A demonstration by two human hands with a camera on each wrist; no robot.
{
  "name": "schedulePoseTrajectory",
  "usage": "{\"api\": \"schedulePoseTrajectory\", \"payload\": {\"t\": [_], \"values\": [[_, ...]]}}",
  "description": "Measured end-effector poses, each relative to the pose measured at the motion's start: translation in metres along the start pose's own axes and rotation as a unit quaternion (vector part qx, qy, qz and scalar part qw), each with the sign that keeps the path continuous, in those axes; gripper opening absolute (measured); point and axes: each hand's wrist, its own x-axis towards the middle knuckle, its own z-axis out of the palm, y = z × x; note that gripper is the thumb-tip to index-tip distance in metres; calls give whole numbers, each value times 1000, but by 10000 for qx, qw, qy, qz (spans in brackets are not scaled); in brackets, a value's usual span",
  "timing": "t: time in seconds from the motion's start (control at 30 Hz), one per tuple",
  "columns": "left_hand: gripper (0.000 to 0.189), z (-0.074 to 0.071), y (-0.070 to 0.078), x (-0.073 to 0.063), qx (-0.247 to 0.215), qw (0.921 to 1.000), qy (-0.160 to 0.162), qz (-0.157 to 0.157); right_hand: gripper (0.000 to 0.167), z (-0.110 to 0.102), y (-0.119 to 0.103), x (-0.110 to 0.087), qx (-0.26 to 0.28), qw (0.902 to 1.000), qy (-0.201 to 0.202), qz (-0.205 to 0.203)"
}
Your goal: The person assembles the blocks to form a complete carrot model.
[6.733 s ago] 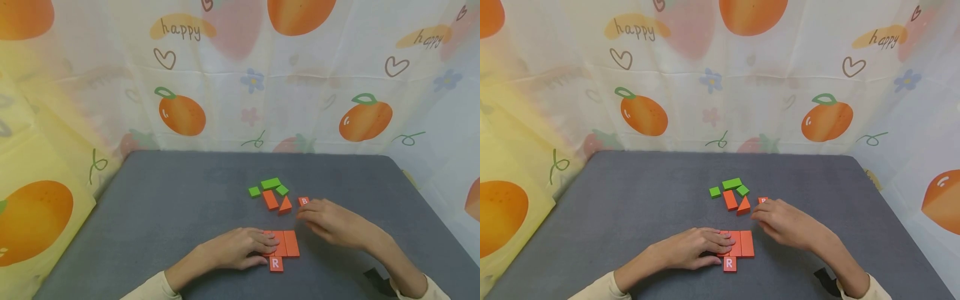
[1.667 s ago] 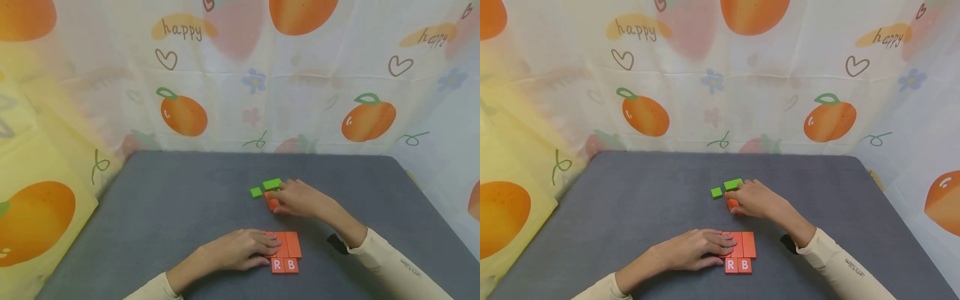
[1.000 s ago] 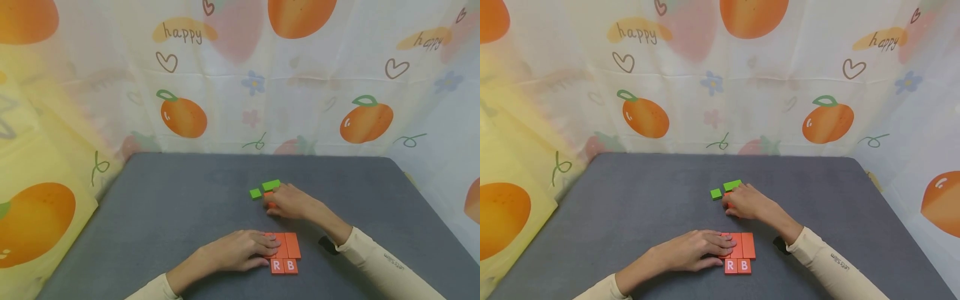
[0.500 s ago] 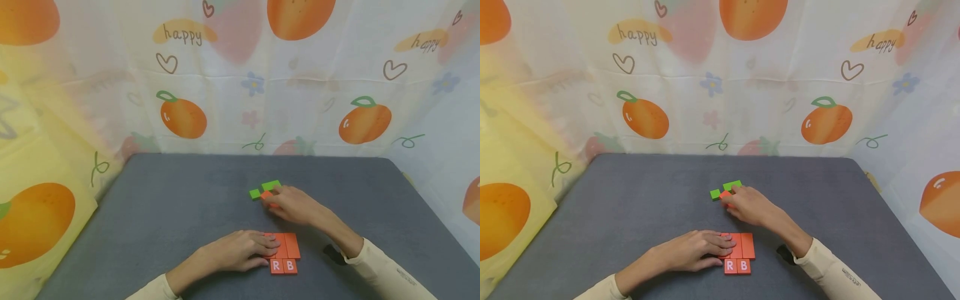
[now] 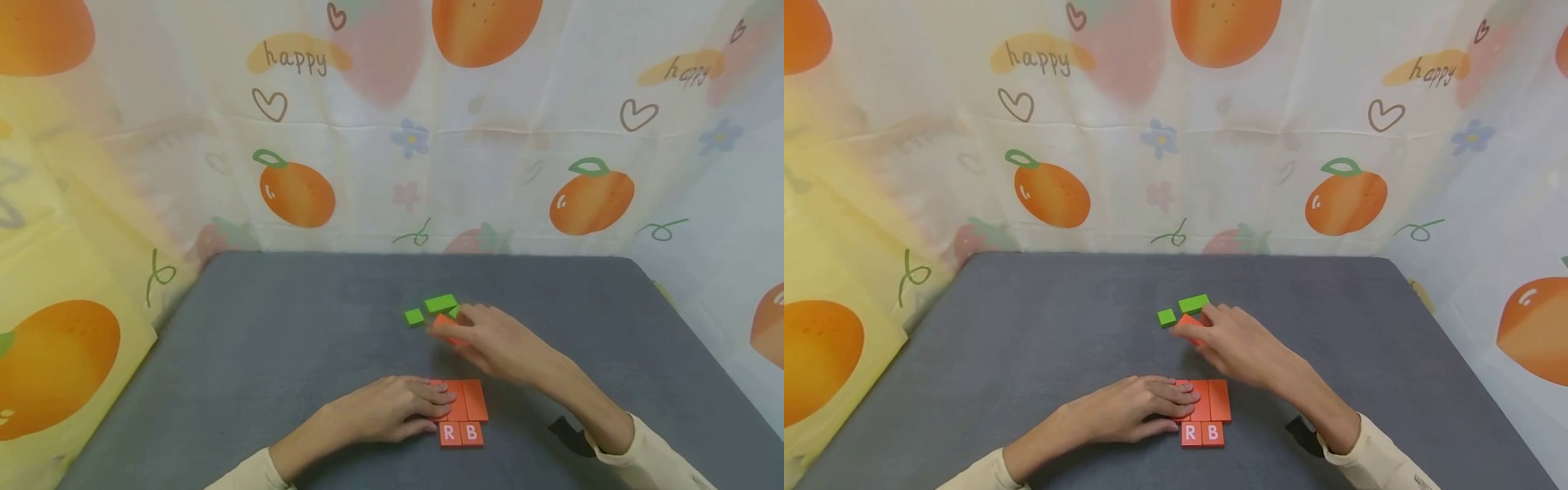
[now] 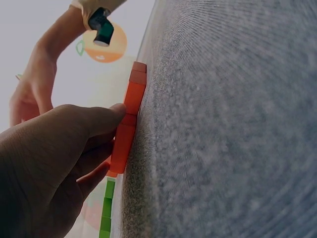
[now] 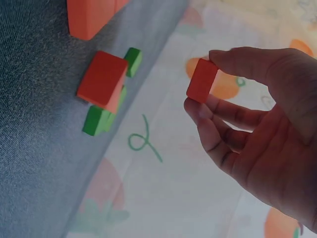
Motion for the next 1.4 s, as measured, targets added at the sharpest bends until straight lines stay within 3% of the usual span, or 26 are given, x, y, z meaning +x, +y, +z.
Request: {"api": "schedulePoseTrajectory", "payload": {"t": [0.2,0.47,0.93,1.2,1.4], "values": [[38,0,0,0,-51,10000,4,-18,54,-7,-7,-10,-14,9998,187,-114],[38,0,-1,0,-39,10000,24,2,49,-12,-17,-23,73,9999,99,-59],[29,-1,-1,3,25,10000,-20,22,40,-3,-40,-50,273,9970,282,-660],[31,-1,0,2,48,10000,15,12,41,4,-48,-66,505,9976,6,-471],[36,-1,1,0,85,9999,58,30,41,14,-55,-75,685,9950,-131,-720]]}}
